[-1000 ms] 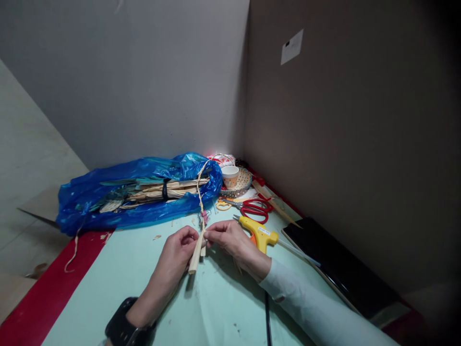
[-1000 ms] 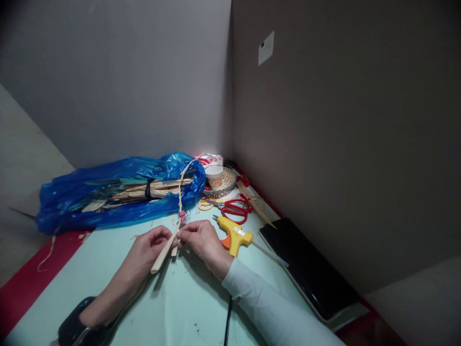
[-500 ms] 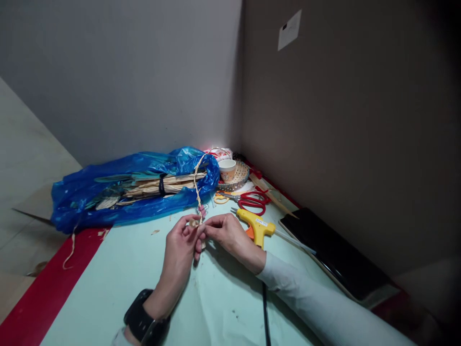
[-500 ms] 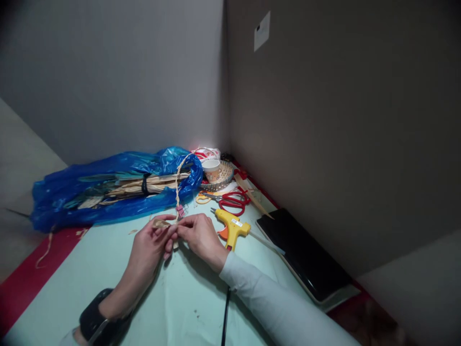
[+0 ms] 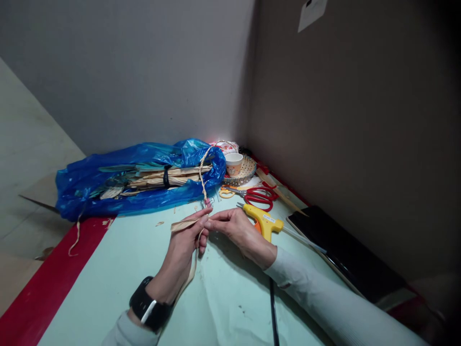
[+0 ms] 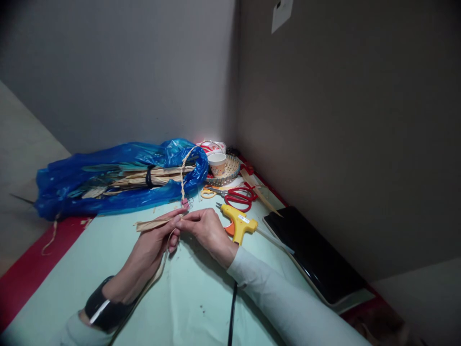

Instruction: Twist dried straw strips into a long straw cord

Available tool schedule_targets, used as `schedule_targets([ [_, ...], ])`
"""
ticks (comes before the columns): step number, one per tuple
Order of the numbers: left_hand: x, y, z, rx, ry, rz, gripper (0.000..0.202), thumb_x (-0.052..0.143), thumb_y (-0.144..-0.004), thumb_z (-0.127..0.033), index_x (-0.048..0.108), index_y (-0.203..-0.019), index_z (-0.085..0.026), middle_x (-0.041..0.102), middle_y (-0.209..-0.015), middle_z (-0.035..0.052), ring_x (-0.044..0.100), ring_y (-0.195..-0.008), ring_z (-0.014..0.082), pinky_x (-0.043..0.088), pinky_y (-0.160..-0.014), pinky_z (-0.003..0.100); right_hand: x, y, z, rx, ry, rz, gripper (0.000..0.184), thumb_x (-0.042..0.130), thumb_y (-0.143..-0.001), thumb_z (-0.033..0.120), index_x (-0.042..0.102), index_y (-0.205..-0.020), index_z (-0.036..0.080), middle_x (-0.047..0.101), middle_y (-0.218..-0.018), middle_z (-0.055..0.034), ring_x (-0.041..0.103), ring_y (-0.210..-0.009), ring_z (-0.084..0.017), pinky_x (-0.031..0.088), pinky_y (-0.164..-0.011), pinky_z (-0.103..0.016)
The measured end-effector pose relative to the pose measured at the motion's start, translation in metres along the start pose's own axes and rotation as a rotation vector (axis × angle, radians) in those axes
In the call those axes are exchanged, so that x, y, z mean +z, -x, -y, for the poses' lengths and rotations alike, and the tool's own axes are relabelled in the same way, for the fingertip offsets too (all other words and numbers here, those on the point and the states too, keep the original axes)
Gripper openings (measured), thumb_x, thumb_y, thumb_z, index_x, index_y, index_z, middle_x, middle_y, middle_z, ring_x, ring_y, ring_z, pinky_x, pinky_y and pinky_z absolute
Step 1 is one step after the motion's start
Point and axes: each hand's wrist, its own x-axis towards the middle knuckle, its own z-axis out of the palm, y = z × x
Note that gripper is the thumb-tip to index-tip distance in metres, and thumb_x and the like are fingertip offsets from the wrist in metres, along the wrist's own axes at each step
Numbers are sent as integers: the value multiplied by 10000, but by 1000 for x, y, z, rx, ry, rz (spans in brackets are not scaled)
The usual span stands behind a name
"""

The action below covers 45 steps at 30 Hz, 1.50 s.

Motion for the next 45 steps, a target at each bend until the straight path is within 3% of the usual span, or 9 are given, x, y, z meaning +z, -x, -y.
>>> schedule_targets([
  [5,1,2,0,19,50,4,442,658,-796,-314,617,-1191,-119,553,-615,-30,411,-421,31,350,-353,117,-2,-4,-2,59,57,-165,288,745,-652,395,714,-666,109,662,-611,-35,559,-592,-133,419,-648,-263],
  [10,-4,0,-2,-73,99,122,494,626,-825,-330,558,-1284,-162,609,-634,-1,522,-475,87,462,-412,173,-1,-2,3,73,38,-147,241,662,-716,319,654,-575,124,602,-533,-8,520,-511,-111,391,-578,-247],
  [13,-9,-1,-4,-86,104,133,482,687,-780,-240,591,-1246,-171,656,-708,14,577,-546,97,519,-519,189,0,1,5,53,60,-140,231,605,-756,280,663,-600,121,604,-531,-12,527,-521,-111,374,-555,-234],
  [17,-12,1,-6,-84,178,165,550,703,-756,-146,553,-1280,-220,700,-787,21,623,-628,97,529,-631,189,2,2,9,56,83,-190,195,643,-718,278,686,-624,113,623,-563,-18,507,-538,-102,322,-514,-220],
  [20,-10,3,-7,-67,188,167,578,723,-725,-115,555,-1270,-209,710,-829,34,612,-612,84,504,-601,170,2,3,12,97,83,-230,183,681,-685,289,703,-642,112,605,-543,-3,453,-506,-86,294,-497,-218],
  [25,-4,4,-6,31,127,48,406,746,-681,-163,646,-1074,-131,672,-728,9,520,-533,56,415,-505,152,-2,1,10,112,145,-260,209,684,-709,314,702,-643,117,504,-477,47,294,-437,-52,253,-474,-218],
  [35,3,10,-7,202,-162,-43,242,695,-710,-222,544,-899,-231,597,-589,-67,494,-502,98,356,-482,185,-1,-5,-2,93,156,-325,200,651,-703,299,686,-590,138,497,-463,43,345,-452,-77,276,-493,-226],
  [41,1,15,-20,447,-514,-195,56,667,-756,-244,621,-741,-218,645,-751,-5,585,-699,165,425,-666,256,-2,0,-3,68,196,-368,198,626,-688,280,666,-543,152,388,-401,59,273,-446,-82,191,-469,-238],
  [45,0,22,-17,646,-675,-124,61,647,-766,-174,691,-761,-216,668,-790,36,594,-784,205,433,-740,296,-3,-1,-4,72,157,-354,172,597,-667,246,657,-540,147,413,-423,49,281,-453,-82,182,-468,-238],
])
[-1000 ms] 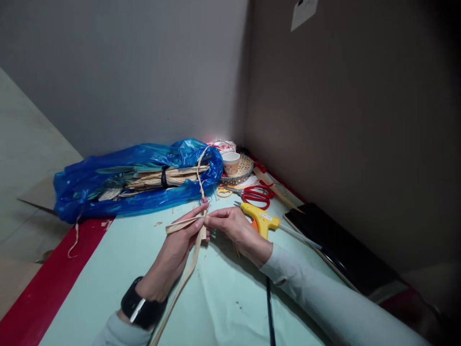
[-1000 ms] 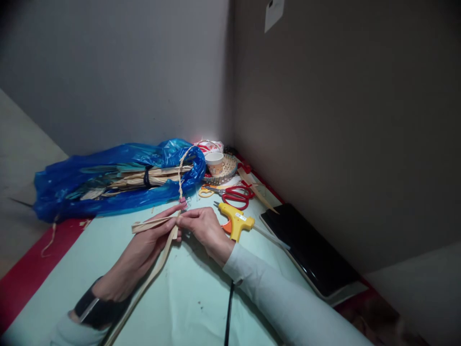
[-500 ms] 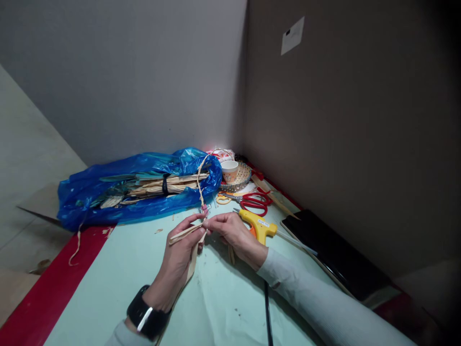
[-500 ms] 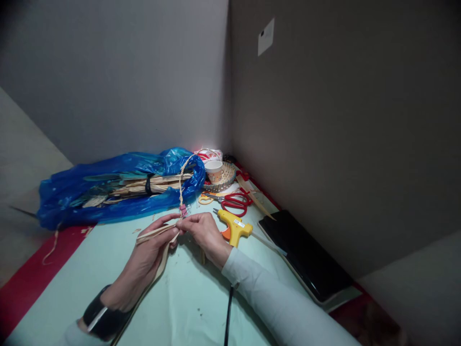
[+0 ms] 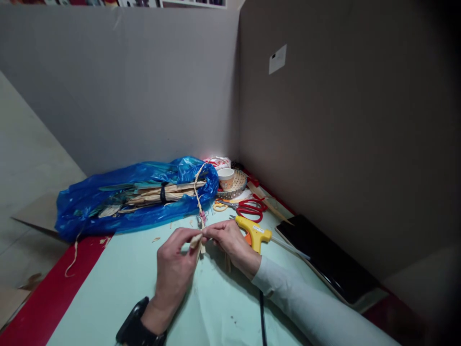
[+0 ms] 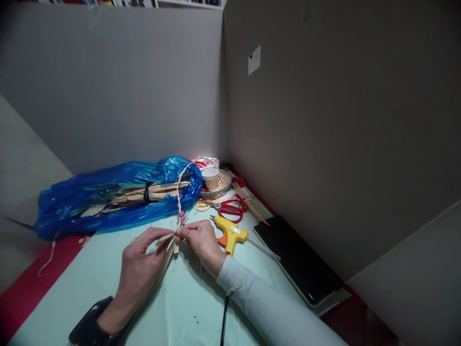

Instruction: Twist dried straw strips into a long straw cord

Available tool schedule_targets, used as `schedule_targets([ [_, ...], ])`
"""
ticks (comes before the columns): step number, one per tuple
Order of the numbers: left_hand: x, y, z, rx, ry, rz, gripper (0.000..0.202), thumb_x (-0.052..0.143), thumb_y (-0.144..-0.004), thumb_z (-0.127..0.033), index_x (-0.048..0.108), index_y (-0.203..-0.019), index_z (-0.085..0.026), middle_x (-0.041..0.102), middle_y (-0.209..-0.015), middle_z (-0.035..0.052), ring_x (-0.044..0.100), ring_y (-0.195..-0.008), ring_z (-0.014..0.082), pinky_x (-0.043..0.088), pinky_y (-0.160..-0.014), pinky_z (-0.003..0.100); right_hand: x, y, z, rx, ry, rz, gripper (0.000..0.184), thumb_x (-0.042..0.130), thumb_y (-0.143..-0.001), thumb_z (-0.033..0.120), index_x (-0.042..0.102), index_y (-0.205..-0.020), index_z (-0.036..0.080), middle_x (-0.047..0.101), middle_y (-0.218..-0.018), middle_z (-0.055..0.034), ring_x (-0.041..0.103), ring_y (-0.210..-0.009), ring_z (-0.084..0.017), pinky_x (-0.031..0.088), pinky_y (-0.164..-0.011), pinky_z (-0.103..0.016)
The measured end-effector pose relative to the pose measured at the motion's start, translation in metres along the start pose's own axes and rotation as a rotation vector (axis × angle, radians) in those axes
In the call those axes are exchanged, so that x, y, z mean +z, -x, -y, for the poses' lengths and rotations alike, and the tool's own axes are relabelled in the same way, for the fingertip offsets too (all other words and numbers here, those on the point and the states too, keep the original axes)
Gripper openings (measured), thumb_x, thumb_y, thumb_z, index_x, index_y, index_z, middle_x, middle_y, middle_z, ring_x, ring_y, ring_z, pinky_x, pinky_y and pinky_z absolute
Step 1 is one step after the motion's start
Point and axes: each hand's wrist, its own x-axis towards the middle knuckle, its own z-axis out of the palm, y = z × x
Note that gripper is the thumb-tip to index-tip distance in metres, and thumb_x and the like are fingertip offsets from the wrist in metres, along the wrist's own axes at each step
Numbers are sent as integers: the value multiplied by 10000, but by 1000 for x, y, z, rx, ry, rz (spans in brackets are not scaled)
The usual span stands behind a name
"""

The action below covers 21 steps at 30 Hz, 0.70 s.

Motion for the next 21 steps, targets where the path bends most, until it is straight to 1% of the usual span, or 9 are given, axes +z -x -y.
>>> schedule_targets([
  [3,2,6,2,383,-261,150,189,538,-825,-98,701,-866,-186,666,-815,77,575,-774,219,444,-705,330,-3,-1,3,32,-55,38,148,572,-646,223,619,-529,146,399,-433,48,264,-443,-78,156,-457,-242],
  [5,5,8,3,563,-451,244,222,494,-833,-59,687,-881,-158,657,-804,94,549,-751,228,444,-678,354,-5,0,5,58,-92,76,147,566,-638,219,581,-510,148,373,-428,49,243,-436,-76,123,-452,-249],
  [8,9,10,0,660,-613,323,223,479,-821,-15,668,-829,-132,646,-764,97,535,-733,236,451,-656,369,-8,-1,5,79,-135,114,167,578,-626,208,531,-477,150,364,-428,44,231,-441,-72,102,-452,-254],
  [10,11,10,-2,646,-584,353,241,470,-817,-1,668,-809,-136,648,-757,93,543,-739,238,461,-664,373,-8,-3,3,86,-155,111,157,599,-613,207,538,-482,147,366,-424,47,231,-438,-67,114,-446,-246],
  [12,8,8,-4,516,-415,351,296,456,-800,11,686,-851,-168,664,-817,88,560,-807,245,467,-723,386,-8,-5,0,100,-166,94,126,626,-601,221,574,-518,142,398,-426,47,253,-425,-63,146,-433,-230],
  [14,4,4,-3,191,-135,242,317,479,-771,-7,691,-879,-216,667,-919,70,561,-921,247,449,-821,389,-7,-6,-3,120,-168,88,130,651,-598,258,607,-563,141,476,-456,30,324,-416,-69,214,-422,-214],
  [16,1,-3,1,-202,136,119,217,554,-751,-82,674,-858,-228,659,-949,56,569,-954,240,437,-858,370,-6,-6,-3,126,-162,98,170,669,-604,305,626,-601,141,554,-513,3,414,-431,-87,296,-434,-213],
  [18,2,-10,7,-391,262,179,93,635,-738,-213,649,-827,-191,665,-816,57,613,-788,227,476,-748,358,-4,-4,-2,106,-149,126,231,672,-620,366,626,-609,140,575,-529,-9,468,-445,-106,353,-454,-224],
  [21,10,-17,15,-511,414,378,195,676,-708,-301,627,-792,-132,633,-617,35,578,-519,165,472,-531,300,-2,0,1,47,-106,186,326,642,-657,455,639,-630,130,560,-499,-13,510,-452,-133,407,-483,-251],
])
